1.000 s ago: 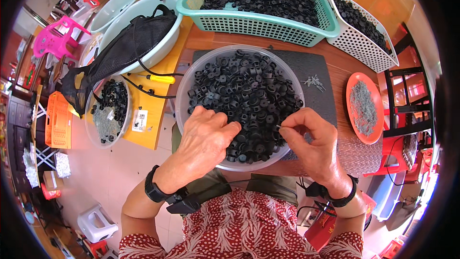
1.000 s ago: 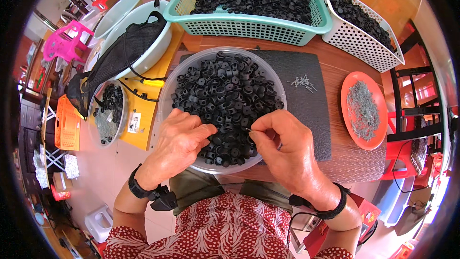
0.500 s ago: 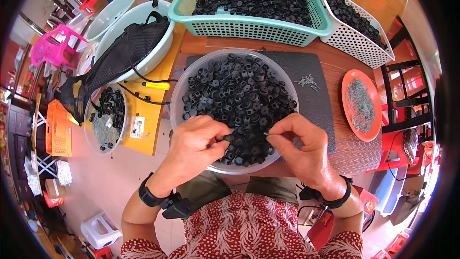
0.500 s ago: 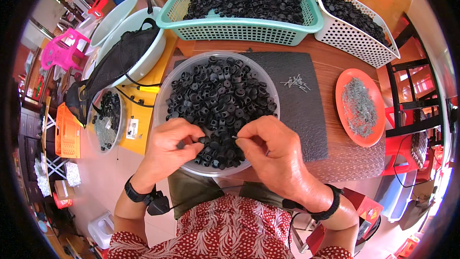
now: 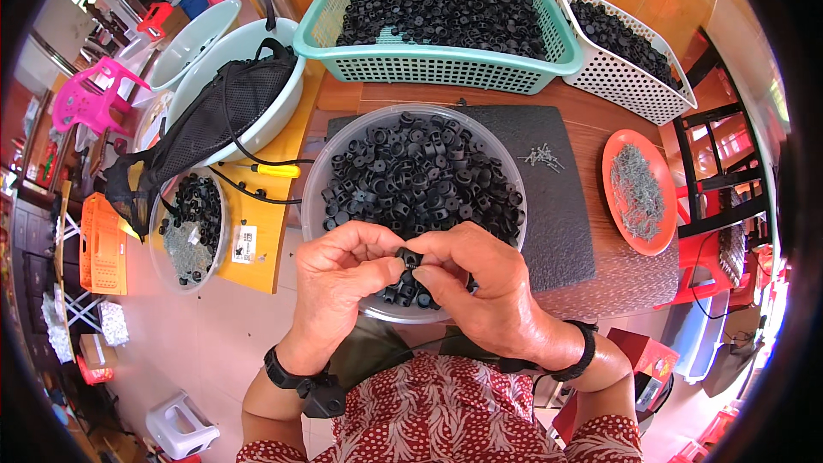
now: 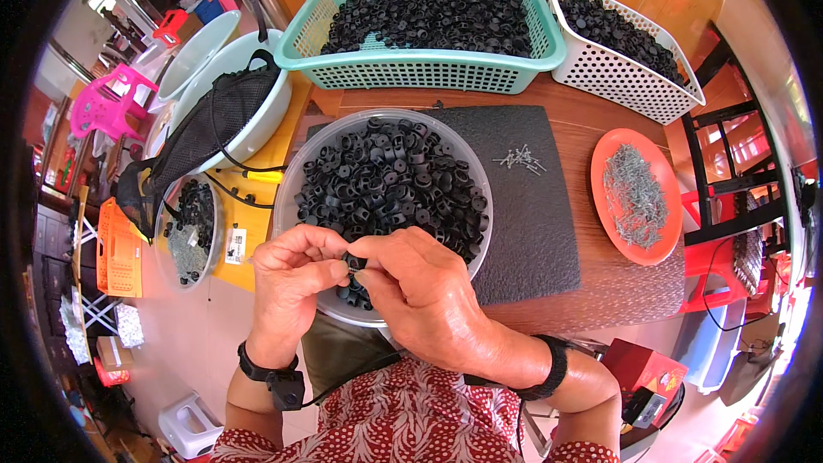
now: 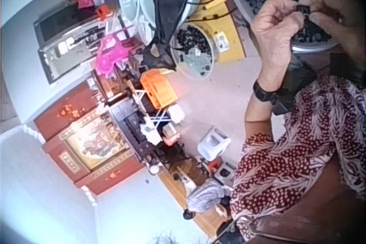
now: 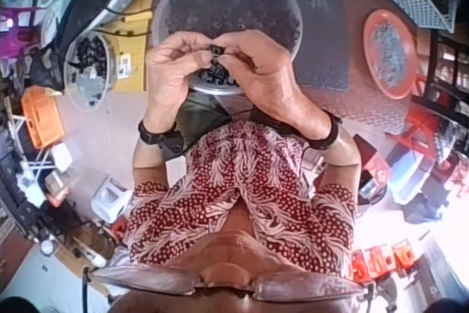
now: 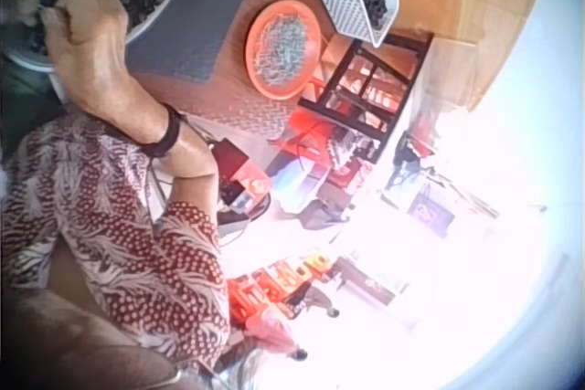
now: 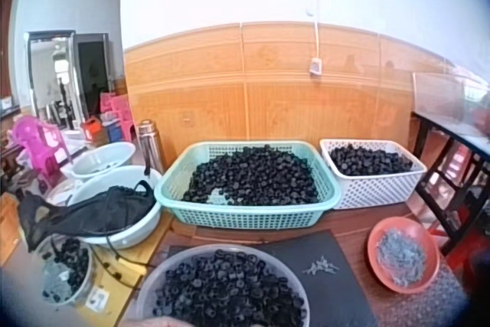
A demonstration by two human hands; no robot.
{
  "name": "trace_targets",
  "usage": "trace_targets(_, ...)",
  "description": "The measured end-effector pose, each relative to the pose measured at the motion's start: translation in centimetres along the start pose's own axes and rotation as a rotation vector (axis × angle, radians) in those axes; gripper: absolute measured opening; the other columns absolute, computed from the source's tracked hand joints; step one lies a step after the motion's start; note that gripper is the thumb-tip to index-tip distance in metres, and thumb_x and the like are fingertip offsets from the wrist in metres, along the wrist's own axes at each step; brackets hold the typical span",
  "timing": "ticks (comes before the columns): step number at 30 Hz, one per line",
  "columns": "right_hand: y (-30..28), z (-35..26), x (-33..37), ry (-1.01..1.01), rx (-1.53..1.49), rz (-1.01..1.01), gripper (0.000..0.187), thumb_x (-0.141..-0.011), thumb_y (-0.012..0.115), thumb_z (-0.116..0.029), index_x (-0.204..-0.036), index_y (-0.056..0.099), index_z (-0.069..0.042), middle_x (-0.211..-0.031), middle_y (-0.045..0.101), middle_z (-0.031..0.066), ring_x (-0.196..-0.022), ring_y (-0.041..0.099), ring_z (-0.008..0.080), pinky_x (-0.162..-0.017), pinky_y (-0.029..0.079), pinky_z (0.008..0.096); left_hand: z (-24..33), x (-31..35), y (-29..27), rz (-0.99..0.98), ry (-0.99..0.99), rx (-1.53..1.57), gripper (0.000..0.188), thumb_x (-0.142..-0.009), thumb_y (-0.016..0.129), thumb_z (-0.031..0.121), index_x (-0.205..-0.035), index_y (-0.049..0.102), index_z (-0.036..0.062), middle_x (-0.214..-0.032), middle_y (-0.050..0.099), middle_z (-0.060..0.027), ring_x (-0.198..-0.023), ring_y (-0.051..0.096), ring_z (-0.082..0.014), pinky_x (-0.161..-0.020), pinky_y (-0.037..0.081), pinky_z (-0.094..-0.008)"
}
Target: Assembling small plastic components by inserting metal pins into rubber grommets.
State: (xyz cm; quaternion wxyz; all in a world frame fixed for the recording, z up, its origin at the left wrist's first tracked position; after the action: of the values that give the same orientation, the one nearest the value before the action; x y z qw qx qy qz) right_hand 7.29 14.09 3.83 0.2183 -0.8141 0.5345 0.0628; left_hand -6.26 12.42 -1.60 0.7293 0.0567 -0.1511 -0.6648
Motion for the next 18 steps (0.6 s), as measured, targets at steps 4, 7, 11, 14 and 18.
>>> trace_targets(4,-0.2,-0.6,0.2,-0.056,0.069,-0.015,0.026,-0.072,0.060,0.008,-0.097,0.059,0.002,-0.072,0.056,0.0116,-0.065,0.054,0.0276,-0.059,0.045,0.0353,-0.9,0.1,0.3,-0.010,-0.068,0.130,0.015,-0.075,0.064,-0.005,-0.090,0.063,-0.0042,-0.082,0.065,-0.0088,-0.069,0.060,-0.0115,-0.065,0.048,-0.0231)
trace_targets(7,-0.7,0.0,0.6,-0.043,0.058,0.034,0.025,-0.072,0.061,0.008,-0.095,0.059,0.002,-0.071,0.056,0.0118,-0.064,0.054,0.0271,-0.057,0.044,0.0349,-1.6,-0.1,0.3,-0.014,-0.101,0.213,0.014,-0.077,0.063,-0.003,-0.091,0.062,-0.0047,-0.081,0.065,-0.0115,-0.068,0.061,-0.0140,-0.064,0.049,-0.0242)
trace_targets(11,-1.5,0.6,0.8,0.025,0.066,0.048,0.021,-0.073,0.062,0.007,-0.093,0.059,0.000,-0.073,0.056,0.0107,-0.062,0.055,0.0208,-0.054,0.044,0.0311,-1.6,0.0,0.7,0.018,-0.109,0.228,0.014,-0.078,0.061,-0.002,-0.092,0.062,-0.0048,-0.081,0.065,-0.0134,-0.068,0.061,-0.0157,-0.063,0.049,-0.0247)
trace_targets(14,-2.3,0.8,1.0,0.107,-0.006,0.084,0.017,-0.077,0.063,0.005,-0.092,0.060,-0.001,-0.077,0.057,0.0092,-0.062,0.055,0.0140,-0.052,0.044,0.0266,-1.7,-0.2,1.0,0.003,-0.129,0.266,0.015,-0.079,0.060,-0.001,-0.094,0.061,-0.0043,-0.083,0.065,-0.0139,-0.069,0.061,-0.0163,-0.065,0.049,-0.0250)
trace_targets(18,-2.0,0.2,0.9,0.091,-0.047,0.074,0.014,-0.079,0.062,0.004,-0.092,0.059,0.000,-0.082,0.058,0.0090,-0.063,0.057,0.0116,-0.053,0.046,0.0239,-2.2,0.1,2.2,-0.068,-0.191,0.410,0.017,-0.080,0.059,0.003,-0.096,0.059,-0.0036,-0.084,0.064,-0.0130,-0.071,0.059,-0.0165,-0.068,0.047,-0.0265)
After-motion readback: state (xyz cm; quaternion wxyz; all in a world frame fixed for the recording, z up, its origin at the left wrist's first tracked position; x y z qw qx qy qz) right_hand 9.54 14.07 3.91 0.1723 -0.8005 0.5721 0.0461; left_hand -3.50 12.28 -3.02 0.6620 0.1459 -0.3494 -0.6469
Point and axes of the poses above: each hand's wrist, its own x-axis away from the middle knuckle, its own y-axis out of the palm, z = x × y, the point moved 10 cm from there along -x, towards the middle knuckle
